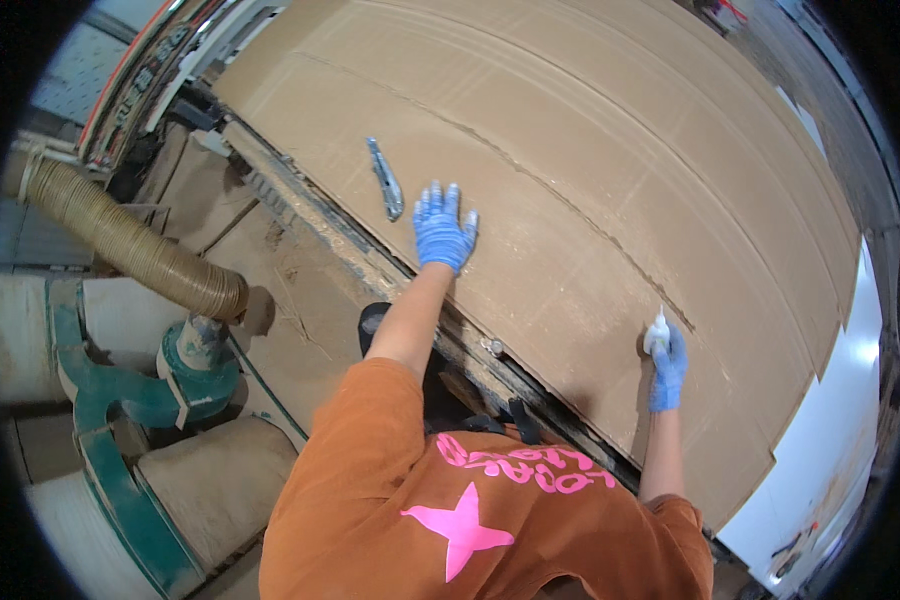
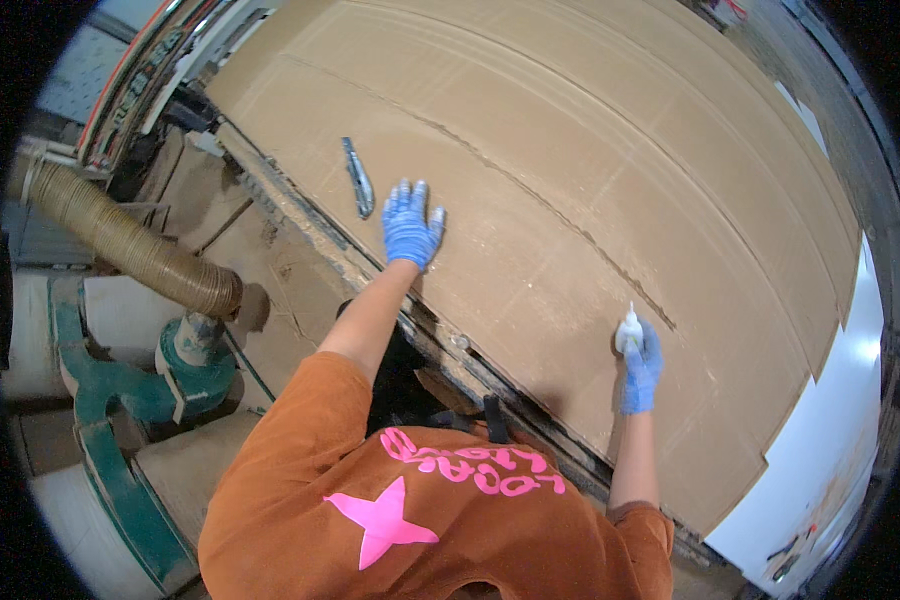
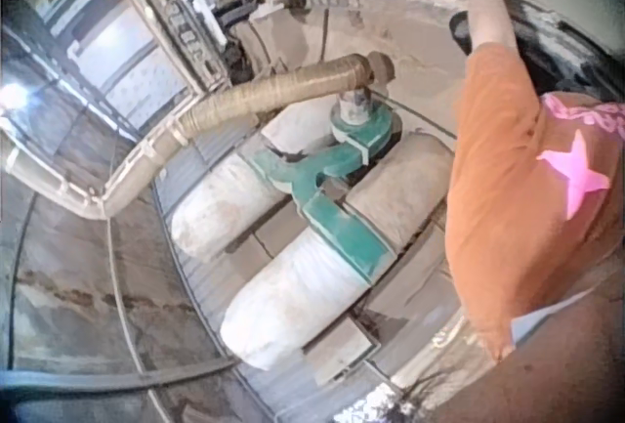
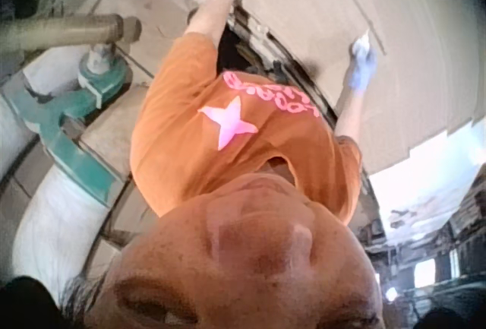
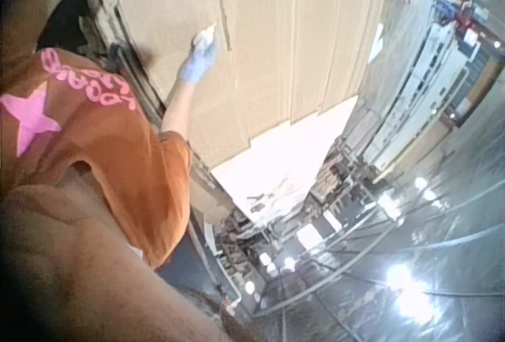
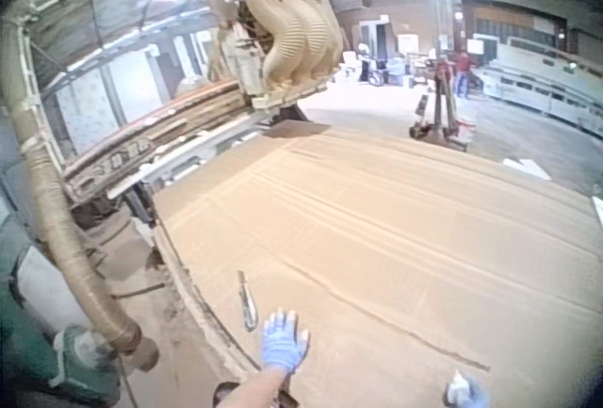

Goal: The person walks through a workshop, picks up a small bottle and a utility knife, then applies a line of adhesive along a seam on a large board and scrapes it with the knife. The person repeats the application and scraping on another seam.

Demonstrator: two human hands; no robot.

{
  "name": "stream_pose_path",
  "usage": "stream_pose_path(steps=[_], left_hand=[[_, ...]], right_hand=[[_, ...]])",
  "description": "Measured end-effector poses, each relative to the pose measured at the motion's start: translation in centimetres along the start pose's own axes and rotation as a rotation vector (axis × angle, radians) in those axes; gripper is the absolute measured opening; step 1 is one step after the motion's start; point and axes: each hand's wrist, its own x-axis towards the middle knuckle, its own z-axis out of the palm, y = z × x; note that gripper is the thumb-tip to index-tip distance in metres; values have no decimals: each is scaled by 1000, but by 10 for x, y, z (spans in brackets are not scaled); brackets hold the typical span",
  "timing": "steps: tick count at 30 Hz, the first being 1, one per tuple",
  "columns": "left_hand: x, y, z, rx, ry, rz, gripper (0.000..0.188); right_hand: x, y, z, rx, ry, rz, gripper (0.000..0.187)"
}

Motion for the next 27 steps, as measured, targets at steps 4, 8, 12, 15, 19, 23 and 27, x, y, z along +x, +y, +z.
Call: stream_pose_path(steps=[4, 8, 12, 15, 19, 23, 27], left_hand=[[-1, 1, -1, -42, -38, -20, 65], [1, 3, -3, -54, 7, -5, 62], [-2, 1, -4, -55, -26, -29, 63], [0, 3, -8, -51, -92, -55, 66], [0, 4, -10, -50, -94, -54, 66], [0, 5, -8, -48, -83, -47, 66], [-2, 6, -10, -84, -85, -56, 66]], right_hand=[[-5, 22, -19, -360, 134, -170, 37], [-16, 63, -65, -531, 175, -180, 36], [-30, 57, -68, -522, 235, -305, 21], [-37, 44, -67, -555, 192, -259, 17], [-36, 52, -73, -559, 219, -278, 24], [-44, 59, -84, -642, 245, -338, 37], [-68, 45, -81, -699, 263, -255, 55]])
